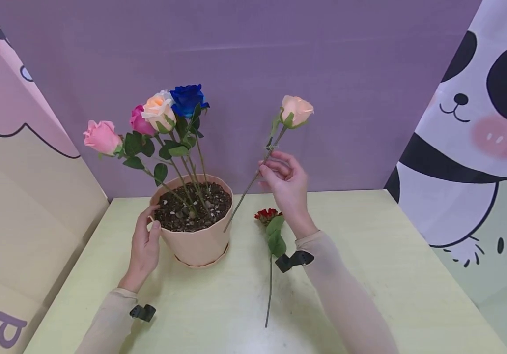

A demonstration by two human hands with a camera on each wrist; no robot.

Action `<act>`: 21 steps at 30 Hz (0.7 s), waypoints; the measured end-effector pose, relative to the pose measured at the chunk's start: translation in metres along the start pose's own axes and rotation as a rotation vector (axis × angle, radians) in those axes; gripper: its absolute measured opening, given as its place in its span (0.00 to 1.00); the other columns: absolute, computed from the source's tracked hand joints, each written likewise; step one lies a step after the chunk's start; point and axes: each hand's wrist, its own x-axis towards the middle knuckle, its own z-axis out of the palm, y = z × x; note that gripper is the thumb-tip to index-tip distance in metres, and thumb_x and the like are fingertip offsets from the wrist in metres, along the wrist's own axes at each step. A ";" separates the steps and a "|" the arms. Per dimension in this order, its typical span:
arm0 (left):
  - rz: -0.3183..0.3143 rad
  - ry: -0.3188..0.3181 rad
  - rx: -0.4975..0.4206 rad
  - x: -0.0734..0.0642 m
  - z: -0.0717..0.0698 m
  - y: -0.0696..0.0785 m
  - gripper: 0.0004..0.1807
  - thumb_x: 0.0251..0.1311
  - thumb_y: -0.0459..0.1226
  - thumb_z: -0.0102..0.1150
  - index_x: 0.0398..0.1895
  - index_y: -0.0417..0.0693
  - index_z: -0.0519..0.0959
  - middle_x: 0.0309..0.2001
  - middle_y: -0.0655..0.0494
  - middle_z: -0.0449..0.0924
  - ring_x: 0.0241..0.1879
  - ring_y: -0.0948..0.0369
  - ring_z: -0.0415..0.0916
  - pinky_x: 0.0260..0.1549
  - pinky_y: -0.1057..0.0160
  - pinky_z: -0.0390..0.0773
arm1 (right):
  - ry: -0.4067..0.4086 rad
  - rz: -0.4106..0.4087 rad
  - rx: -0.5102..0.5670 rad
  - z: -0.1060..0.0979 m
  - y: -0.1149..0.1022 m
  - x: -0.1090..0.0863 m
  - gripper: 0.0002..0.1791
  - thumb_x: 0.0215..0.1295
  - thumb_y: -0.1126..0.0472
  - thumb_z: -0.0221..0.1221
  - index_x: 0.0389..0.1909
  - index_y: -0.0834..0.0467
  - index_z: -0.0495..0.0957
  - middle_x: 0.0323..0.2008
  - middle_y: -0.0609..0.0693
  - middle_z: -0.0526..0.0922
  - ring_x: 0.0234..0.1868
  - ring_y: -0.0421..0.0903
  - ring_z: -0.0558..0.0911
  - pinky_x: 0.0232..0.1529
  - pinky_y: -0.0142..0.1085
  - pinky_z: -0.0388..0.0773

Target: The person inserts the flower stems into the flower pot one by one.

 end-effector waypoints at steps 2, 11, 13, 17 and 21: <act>-0.005 -0.002 -0.001 -0.001 0.000 0.000 0.27 0.83 0.44 0.44 0.79 0.43 0.66 0.79 0.40 0.64 0.70 0.43 0.66 0.57 0.39 0.73 | 0.025 -0.040 0.030 0.006 -0.002 0.000 0.17 0.69 0.75 0.64 0.56 0.59 0.78 0.41 0.46 0.93 0.39 0.39 0.91 0.37 0.35 0.89; 0.000 -0.001 -0.005 0.001 0.000 0.000 0.27 0.82 0.43 0.44 0.78 0.42 0.66 0.78 0.39 0.64 0.70 0.43 0.66 0.57 0.39 0.73 | 0.035 -0.289 0.083 0.026 -0.002 0.007 0.18 0.67 0.80 0.61 0.51 0.57 0.80 0.38 0.45 0.92 0.37 0.41 0.91 0.34 0.34 0.88; 0.001 -0.002 -0.007 0.002 0.000 0.000 0.27 0.82 0.42 0.44 0.78 0.42 0.65 0.78 0.39 0.64 0.71 0.43 0.65 0.58 0.38 0.73 | 0.027 -0.316 0.050 0.030 0.001 0.008 0.18 0.67 0.80 0.61 0.51 0.57 0.79 0.39 0.45 0.92 0.37 0.40 0.91 0.34 0.34 0.88; 0.001 -0.001 -0.008 0.001 0.000 0.000 0.27 0.82 0.42 0.44 0.78 0.42 0.66 0.78 0.39 0.64 0.70 0.43 0.66 0.57 0.39 0.73 | 0.008 -0.331 -0.038 0.038 0.009 0.007 0.15 0.67 0.79 0.62 0.51 0.63 0.78 0.42 0.60 0.91 0.38 0.39 0.91 0.35 0.35 0.88; -0.001 -0.002 -0.004 0.001 0.000 0.001 0.27 0.82 0.41 0.44 0.78 0.41 0.66 0.78 0.39 0.64 0.69 0.44 0.66 0.56 0.40 0.74 | -0.036 -0.330 -0.113 0.046 0.016 0.005 0.14 0.68 0.79 0.62 0.53 0.71 0.77 0.46 0.76 0.86 0.38 0.36 0.90 0.36 0.34 0.88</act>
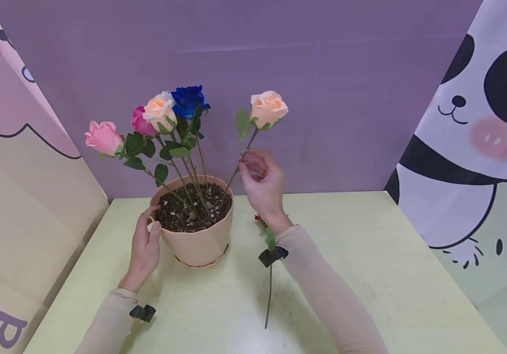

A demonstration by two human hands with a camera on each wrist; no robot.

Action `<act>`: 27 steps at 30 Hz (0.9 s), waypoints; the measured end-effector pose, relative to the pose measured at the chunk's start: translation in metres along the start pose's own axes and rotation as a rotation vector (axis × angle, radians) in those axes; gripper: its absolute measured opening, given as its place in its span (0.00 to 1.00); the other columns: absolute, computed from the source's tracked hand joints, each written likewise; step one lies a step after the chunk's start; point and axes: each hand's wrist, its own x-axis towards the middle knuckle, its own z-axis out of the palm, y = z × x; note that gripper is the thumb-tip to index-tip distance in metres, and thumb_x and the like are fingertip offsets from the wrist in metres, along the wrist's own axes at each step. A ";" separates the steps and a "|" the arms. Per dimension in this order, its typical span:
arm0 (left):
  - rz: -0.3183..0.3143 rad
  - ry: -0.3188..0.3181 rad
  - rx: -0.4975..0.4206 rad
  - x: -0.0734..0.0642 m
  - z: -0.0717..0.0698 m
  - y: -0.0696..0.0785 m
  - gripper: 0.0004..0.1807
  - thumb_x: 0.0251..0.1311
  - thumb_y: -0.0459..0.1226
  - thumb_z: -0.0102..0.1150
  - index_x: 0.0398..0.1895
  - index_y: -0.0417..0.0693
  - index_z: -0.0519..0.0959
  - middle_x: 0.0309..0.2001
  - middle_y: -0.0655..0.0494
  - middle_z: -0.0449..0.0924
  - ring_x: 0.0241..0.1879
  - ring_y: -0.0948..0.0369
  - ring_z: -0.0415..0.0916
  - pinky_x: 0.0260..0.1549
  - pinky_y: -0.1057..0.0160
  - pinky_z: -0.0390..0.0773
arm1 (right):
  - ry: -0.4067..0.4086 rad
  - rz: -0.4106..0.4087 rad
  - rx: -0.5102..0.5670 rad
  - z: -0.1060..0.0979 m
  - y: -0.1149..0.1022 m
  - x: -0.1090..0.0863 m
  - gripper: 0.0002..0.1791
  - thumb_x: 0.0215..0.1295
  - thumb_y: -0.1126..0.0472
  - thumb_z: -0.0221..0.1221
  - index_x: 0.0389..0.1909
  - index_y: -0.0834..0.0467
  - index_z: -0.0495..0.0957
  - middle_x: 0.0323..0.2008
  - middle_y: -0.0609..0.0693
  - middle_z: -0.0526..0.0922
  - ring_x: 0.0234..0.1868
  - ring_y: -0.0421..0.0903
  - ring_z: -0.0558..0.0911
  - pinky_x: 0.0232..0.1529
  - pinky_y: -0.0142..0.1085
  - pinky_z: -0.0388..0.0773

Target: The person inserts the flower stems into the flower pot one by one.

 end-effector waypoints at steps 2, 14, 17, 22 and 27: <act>-0.003 -0.002 0.002 -0.001 0.000 0.000 0.27 0.82 0.41 0.44 0.78 0.41 0.65 0.78 0.39 0.64 0.69 0.44 0.66 0.56 0.40 0.73 | -0.026 0.004 -0.027 0.003 0.002 -0.001 0.14 0.68 0.78 0.62 0.53 0.74 0.77 0.46 0.77 0.85 0.39 0.34 0.89 0.36 0.33 0.87; -0.005 0.005 0.004 -0.001 0.001 0.001 0.27 0.82 0.40 0.44 0.78 0.41 0.66 0.78 0.39 0.64 0.68 0.43 0.66 0.56 0.39 0.73 | -0.155 0.063 -0.313 0.009 0.011 -0.003 0.09 0.71 0.66 0.66 0.49 0.63 0.87 0.44 0.59 0.91 0.43 0.49 0.90 0.40 0.27 0.81; -0.007 0.004 0.000 -0.001 0.002 0.000 0.26 0.82 0.40 0.44 0.78 0.41 0.66 0.78 0.39 0.64 0.68 0.43 0.66 0.56 0.40 0.73 | -0.175 0.041 -0.327 0.012 0.021 -0.006 0.07 0.72 0.67 0.65 0.47 0.64 0.87 0.41 0.59 0.91 0.41 0.57 0.90 0.38 0.25 0.80; -0.009 0.003 0.004 -0.002 0.001 0.000 0.27 0.82 0.41 0.44 0.78 0.42 0.65 0.78 0.40 0.64 0.69 0.43 0.66 0.57 0.40 0.73 | -0.195 0.005 -0.282 0.018 0.033 -0.013 0.05 0.73 0.69 0.62 0.44 0.66 0.86 0.37 0.62 0.92 0.35 0.60 0.91 0.35 0.27 0.83; -0.008 0.004 -0.007 -0.001 0.001 0.002 0.27 0.82 0.42 0.44 0.78 0.42 0.65 0.78 0.39 0.64 0.69 0.42 0.66 0.57 0.39 0.73 | -0.195 -0.001 -0.331 0.020 0.041 -0.014 0.06 0.74 0.69 0.61 0.45 0.65 0.86 0.39 0.61 0.93 0.38 0.56 0.93 0.35 0.26 0.83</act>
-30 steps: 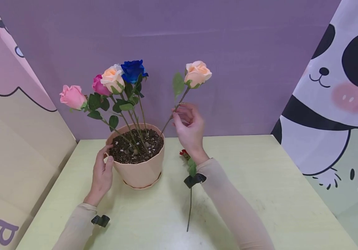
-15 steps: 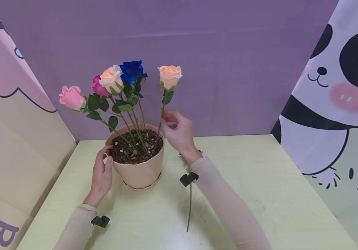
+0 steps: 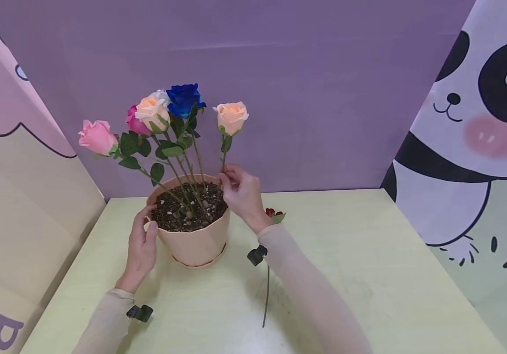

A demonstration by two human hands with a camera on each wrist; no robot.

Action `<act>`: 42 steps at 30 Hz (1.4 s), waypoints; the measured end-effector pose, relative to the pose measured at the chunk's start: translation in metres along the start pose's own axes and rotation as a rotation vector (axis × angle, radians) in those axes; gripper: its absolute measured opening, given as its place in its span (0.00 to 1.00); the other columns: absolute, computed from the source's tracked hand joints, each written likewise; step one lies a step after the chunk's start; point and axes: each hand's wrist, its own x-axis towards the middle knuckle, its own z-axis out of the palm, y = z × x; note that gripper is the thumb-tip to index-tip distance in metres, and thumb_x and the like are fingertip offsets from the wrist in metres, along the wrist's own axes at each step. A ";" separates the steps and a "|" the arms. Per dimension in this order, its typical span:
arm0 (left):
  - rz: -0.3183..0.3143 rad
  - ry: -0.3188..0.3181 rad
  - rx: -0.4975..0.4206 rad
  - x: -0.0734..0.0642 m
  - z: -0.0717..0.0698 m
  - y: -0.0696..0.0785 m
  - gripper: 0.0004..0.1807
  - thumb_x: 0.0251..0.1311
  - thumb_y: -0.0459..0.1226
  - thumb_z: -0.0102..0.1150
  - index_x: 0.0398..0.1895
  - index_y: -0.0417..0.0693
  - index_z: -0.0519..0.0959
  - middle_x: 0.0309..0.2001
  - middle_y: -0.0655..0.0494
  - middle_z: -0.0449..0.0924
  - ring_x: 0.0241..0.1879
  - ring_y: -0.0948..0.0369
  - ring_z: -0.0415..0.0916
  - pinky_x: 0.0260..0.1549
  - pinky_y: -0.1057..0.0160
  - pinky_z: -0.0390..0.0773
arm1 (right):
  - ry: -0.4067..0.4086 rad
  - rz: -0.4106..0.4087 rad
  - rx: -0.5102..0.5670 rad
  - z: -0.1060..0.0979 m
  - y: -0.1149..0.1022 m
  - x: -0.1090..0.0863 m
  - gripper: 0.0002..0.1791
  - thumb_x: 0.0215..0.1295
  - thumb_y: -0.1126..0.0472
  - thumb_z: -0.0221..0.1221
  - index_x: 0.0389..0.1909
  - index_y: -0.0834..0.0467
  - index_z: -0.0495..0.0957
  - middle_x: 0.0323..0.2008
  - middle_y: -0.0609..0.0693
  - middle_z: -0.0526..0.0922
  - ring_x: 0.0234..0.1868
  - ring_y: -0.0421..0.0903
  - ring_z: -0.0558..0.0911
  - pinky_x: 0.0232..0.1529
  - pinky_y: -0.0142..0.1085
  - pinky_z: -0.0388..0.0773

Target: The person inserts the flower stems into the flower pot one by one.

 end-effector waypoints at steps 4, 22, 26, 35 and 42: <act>-0.001 0.002 0.005 0.001 -0.002 0.000 0.27 0.82 0.41 0.44 0.78 0.41 0.65 0.78 0.38 0.63 0.69 0.42 0.66 0.57 0.39 0.73 | -0.002 0.015 0.027 0.002 0.002 0.001 0.06 0.74 0.69 0.61 0.44 0.66 0.86 0.39 0.63 0.92 0.36 0.58 0.92 0.35 0.27 0.83; -0.004 0.005 0.010 0.000 0.001 -0.002 0.26 0.82 0.40 0.45 0.78 0.43 0.66 0.78 0.40 0.64 0.68 0.45 0.66 0.57 0.42 0.73 | -0.063 -0.039 -0.004 0.023 0.015 -0.022 0.10 0.72 0.66 0.66 0.49 0.65 0.90 0.45 0.59 0.93 0.31 0.52 0.88 0.32 0.25 0.76; 0.002 0.013 0.005 0.001 0.003 -0.001 0.26 0.81 0.39 0.44 0.77 0.42 0.66 0.77 0.39 0.66 0.67 0.46 0.66 0.56 0.44 0.73 | -0.102 -0.024 -0.043 0.024 0.015 -0.021 0.12 0.73 0.65 0.66 0.53 0.65 0.89 0.49 0.59 0.92 0.31 0.50 0.88 0.32 0.26 0.77; 0.005 0.020 0.024 0.000 0.004 0.005 0.26 0.82 0.40 0.44 0.77 0.40 0.66 0.77 0.39 0.65 0.67 0.44 0.67 0.55 0.45 0.73 | -0.061 -0.053 -0.075 0.020 0.019 -0.023 0.12 0.73 0.61 0.67 0.51 0.62 0.90 0.45 0.56 0.93 0.31 0.47 0.88 0.32 0.30 0.80; -0.026 0.015 0.034 0.000 0.005 0.005 0.27 0.83 0.44 0.43 0.78 0.43 0.66 0.77 0.40 0.65 0.68 0.45 0.67 0.55 0.41 0.74 | -0.013 -0.023 -0.056 0.017 0.020 -0.025 0.15 0.76 0.59 0.64 0.55 0.64 0.88 0.47 0.57 0.93 0.41 0.51 0.89 0.46 0.45 0.84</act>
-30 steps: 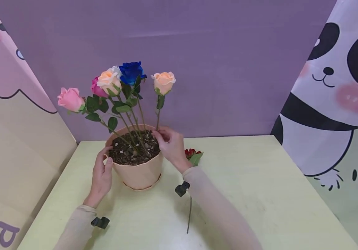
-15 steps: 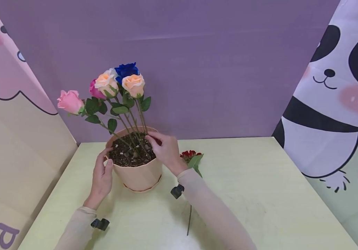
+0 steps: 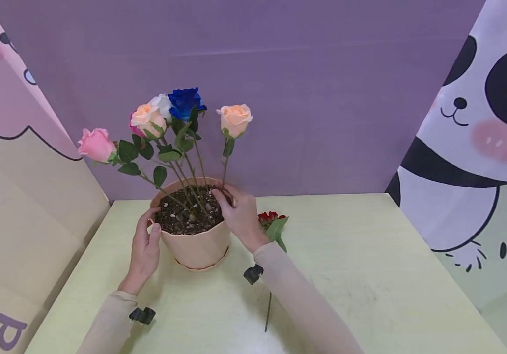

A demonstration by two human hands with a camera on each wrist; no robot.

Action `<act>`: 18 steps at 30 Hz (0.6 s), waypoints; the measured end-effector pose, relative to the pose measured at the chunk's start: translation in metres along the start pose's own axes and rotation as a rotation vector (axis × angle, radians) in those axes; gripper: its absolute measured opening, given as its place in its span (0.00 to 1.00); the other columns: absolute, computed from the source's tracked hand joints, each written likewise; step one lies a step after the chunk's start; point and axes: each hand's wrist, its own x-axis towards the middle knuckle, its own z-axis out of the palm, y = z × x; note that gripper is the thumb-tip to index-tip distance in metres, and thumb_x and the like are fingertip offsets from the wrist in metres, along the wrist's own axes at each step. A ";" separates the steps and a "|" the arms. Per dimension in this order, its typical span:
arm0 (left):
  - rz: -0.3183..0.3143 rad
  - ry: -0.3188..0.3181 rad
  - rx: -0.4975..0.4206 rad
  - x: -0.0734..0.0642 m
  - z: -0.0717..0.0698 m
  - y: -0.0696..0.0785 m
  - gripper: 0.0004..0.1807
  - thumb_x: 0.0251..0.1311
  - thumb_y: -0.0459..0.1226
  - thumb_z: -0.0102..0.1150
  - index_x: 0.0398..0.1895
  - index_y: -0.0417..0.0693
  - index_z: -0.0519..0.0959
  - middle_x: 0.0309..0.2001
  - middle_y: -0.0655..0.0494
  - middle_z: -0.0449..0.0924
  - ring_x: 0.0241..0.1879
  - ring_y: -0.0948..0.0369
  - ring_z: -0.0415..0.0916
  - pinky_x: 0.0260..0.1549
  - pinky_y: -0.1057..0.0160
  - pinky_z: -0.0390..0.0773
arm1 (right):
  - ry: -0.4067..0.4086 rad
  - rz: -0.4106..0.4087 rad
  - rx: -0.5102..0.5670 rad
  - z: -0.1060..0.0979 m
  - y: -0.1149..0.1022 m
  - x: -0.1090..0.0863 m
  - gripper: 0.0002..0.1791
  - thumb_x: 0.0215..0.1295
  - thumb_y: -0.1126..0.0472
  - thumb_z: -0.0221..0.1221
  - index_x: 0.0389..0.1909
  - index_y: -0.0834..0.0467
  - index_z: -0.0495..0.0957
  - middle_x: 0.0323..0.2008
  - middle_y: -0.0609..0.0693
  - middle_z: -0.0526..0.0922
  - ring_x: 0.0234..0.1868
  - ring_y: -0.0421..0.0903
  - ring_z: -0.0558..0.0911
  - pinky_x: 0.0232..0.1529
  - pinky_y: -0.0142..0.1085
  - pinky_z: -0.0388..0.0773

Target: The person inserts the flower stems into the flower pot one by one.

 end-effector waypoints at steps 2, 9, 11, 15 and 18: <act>-0.010 -0.004 -0.006 0.000 0.000 0.000 0.27 0.84 0.47 0.43 0.78 0.44 0.66 0.77 0.41 0.66 0.68 0.45 0.66 0.55 0.41 0.74 | 0.009 0.030 0.004 0.000 0.000 -0.001 0.16 0.76 0.57 0.64 0.57 0.64 0.87 0.48 0.57 0.92 0.43 0.52 0.88 0.49 0.49 0.83; -0.022 -0.002 -0.004 0.000 0.000 0.001 0.29 0.84 0.49 0.43 0.78 0.44 0.65 0.77 0.41 0.65 0.69 0.44 0.66 0.56 0.40 0.74 | 0.021 0.071 0.001 -0.004 0.005 -0.006 0.17 0.77 0.58 0.64 0.59 0.62 0.86 0.54 0.58 0.91 0.54 0.56 0.90 0.60 0.57 0.81; -0.023 -0.001 -0.003 0.000 0.000 0.002 0.28 0.84 0.48 0.43 0.78 0.44 0.65 0.77 0.41 0.65 0.68 0.45 0.66 0.56 0.41 0.74 | 0.021 0.070 -0.001 -0.005 0.007 -0.008 0.17 0.77 0.58 0.63 0.60 0.62 0.85 0.54 0.57 0.91 0.56 0.56 0.89 0.62 0.55 0.81; -0.021 0.001 -0.006 0.001 0.000 0.002 0.27 0.83 0.45 0.44 0.78 0.44 0.66 0.77 0.41 0.65 0.67 0.46 0.66 0.56 0.41 0.74 | 0.022 0.087 -0.014 -0.008 0.011 -0.011 0.17 0.77 0.58 0.63 0.59 0.62 0.85 0.57 0.57 0.90 0.59 0.56 0.88 0.64 0.53 0.80; -0.015 0.001 0.000 0.001 0.000 0.002 0.27 0.83 0.46 0.44 0.78 0.44 0.66 0.77 0.41 0.65 0.69 0.44 0.67 0.57 0.39 0.74 | 0.022 0.113 -0.018 -0.011 0.014 -0.014 0.17 0.77 0.58 0.63 0.59 0.62 0.86 0.58 0.57 0.89 0.63 0.56 0.86 0.66 0.52 0.79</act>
